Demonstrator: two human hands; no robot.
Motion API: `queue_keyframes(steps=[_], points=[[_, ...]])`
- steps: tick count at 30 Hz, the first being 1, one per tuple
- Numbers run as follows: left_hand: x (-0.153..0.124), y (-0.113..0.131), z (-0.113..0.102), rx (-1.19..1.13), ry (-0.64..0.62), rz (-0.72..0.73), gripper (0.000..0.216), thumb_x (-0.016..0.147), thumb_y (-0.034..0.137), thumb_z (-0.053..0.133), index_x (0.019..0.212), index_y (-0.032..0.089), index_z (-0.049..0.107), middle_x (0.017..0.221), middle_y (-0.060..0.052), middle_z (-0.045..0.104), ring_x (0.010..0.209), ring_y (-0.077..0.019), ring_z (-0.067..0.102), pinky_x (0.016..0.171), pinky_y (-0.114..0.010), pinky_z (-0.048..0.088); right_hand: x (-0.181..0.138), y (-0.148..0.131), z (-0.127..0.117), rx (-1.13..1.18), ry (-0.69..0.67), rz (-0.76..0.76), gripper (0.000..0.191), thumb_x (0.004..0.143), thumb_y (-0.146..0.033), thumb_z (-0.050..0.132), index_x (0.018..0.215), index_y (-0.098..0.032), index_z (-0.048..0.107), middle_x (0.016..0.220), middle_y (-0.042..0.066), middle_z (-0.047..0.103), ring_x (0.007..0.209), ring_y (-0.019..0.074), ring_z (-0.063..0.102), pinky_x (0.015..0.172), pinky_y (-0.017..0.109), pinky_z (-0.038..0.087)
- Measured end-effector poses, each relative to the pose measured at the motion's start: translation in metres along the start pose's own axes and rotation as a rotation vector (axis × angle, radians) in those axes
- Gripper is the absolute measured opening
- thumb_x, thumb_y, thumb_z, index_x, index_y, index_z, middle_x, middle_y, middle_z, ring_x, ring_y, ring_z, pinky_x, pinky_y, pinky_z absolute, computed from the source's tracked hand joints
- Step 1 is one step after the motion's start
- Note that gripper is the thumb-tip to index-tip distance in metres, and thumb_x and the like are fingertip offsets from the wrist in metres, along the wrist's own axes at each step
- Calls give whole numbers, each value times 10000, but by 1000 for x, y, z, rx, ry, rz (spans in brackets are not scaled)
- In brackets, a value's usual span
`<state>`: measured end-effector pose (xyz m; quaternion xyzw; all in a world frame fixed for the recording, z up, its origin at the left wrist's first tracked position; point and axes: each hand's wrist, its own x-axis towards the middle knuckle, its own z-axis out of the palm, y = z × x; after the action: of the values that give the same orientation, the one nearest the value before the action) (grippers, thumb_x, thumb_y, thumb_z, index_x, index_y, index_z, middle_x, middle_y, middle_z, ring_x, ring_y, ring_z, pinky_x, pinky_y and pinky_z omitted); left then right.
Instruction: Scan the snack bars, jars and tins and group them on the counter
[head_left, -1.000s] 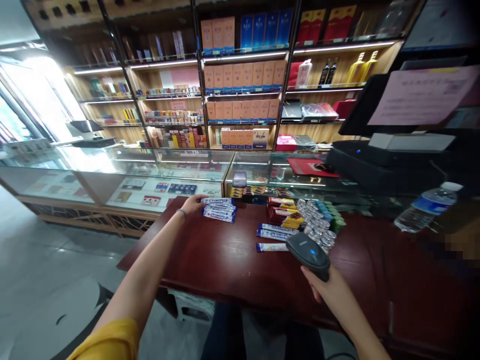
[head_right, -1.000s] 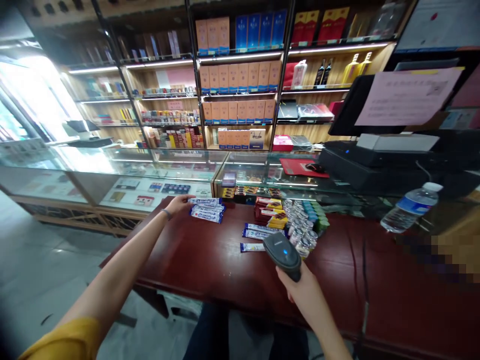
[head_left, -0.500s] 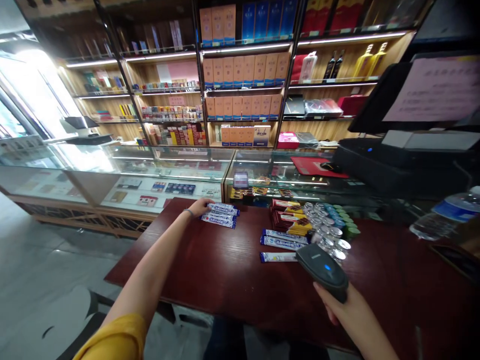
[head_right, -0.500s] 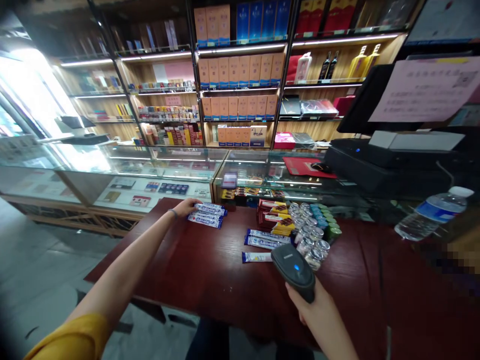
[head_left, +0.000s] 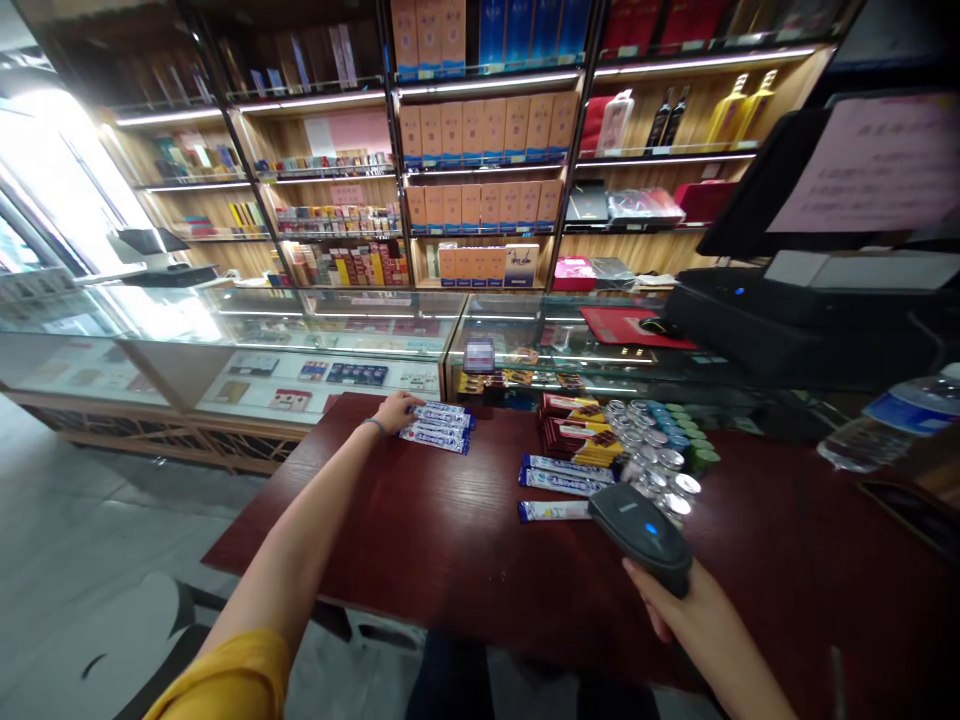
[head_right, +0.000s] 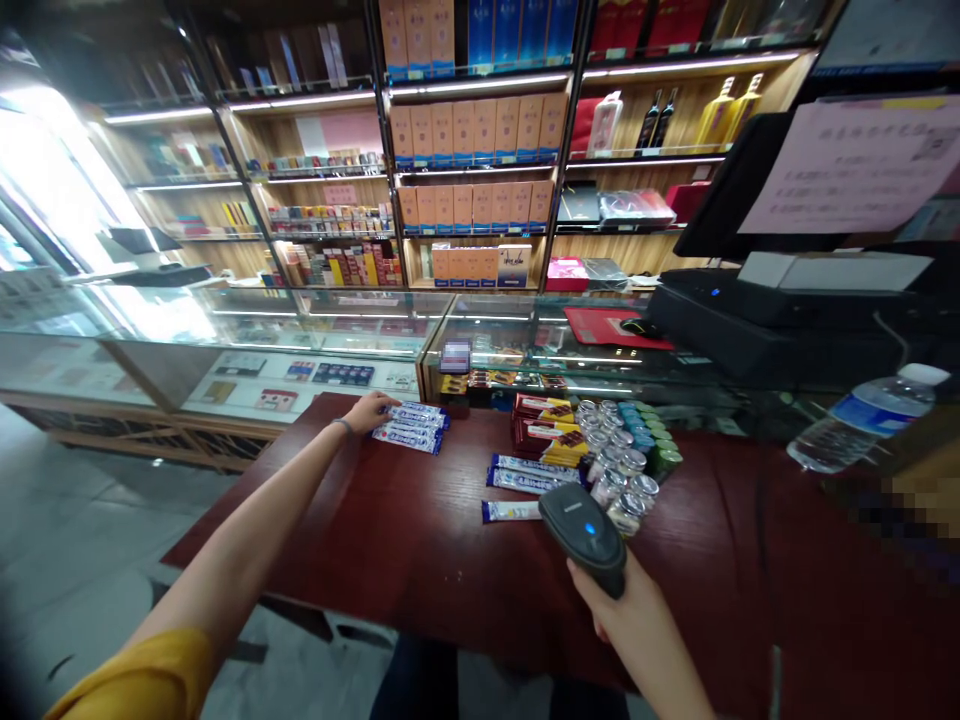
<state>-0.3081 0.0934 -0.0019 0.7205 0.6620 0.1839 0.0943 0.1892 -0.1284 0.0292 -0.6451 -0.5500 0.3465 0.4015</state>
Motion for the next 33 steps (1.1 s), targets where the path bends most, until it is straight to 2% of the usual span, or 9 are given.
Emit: queue_keyframes(steps=[4,7,10,14,16,19,23,27,33], points=[[-4,3,-1,-29,27,-14,450,753,231,689,1198,252,755,1178,-92,684,1098,-276,623,1035,-399,472,3,4,-3,17,-9,-37,353,778,-583,622,872,-247,570,342,-83,468,314,188,479,405,303,399],[-13,19,-2,-68,118,-28,442,783,247,690,1223,257,739,1294,-107,644,1220,-315,570,1092,-457,426,5,5,-7,40,-23,-36,345,779,-572,635,858,-242,574,337,-81,468,306,183,471,392,293,387],[-30,51,3,-117,287,0,399,846,284,662,1239,254,725,1378,-121,592,1307,-343,508,1146,-518,357,6,5,-13,62,-10,-37,328,784,-552,650,849,-240,574,342,-80,477,312,172,471,398,279,389],[-57,111,22,-229,411,139,324,901,327,628,1195,237,729,1300,-112,626,1269,-304,535,1146,-473,369,4,6,-20,93,-16,-30,349,766,-545,684,868,-229,577,373,-80,502,310,161,475,378,263,375],[-72,144,35,-294,398,191,310,908,348,631,1178,231,728,1248,-111,649,1227,-295,560,1118,-456,400,1,5,-24,106,-34,-45,353,758,-535,690,879,-222,582,357,-83,489,302,159,472,368,256,368],[-93,187,58,-373,292,261,333,886,353,670,1192,231,720,1175,-108,673,1149,-286,599,1067,-439,441,-6,2,-30,136,-4,-75,325,790,-486,680,942,-212,595,376,-91,497,310,147,473,368,240,367],[-116,226,86,-386,149,271,380,840,362,731,1196,229,723,1126,-110,679,1082,-282,622,1014,-420,471,-13,3,-37,159,-30,-64,331,805,-474,683,974,-204,595,376,-96,496,318,141,483,372,228,378],[-130,239,104,-315,52,221,441,787,370,786,1204,242,726,1151,-108,674,1085,-296,619,991,-423,473,-17,8,-42,179,-44,-65,324,813,-472,692,963,-211,574,423,-94,523,327,132,492,360,216,371],[-137,242,111,-208,79,212,394,798,436,783,1151,264,759,1146,-100,685,1069,-300,619,956,-415,476,-22,9,-47,181,-50,-81,316,813,-450,690,982,-207,581,443,-97,532,312,122,477,340,206,351]])
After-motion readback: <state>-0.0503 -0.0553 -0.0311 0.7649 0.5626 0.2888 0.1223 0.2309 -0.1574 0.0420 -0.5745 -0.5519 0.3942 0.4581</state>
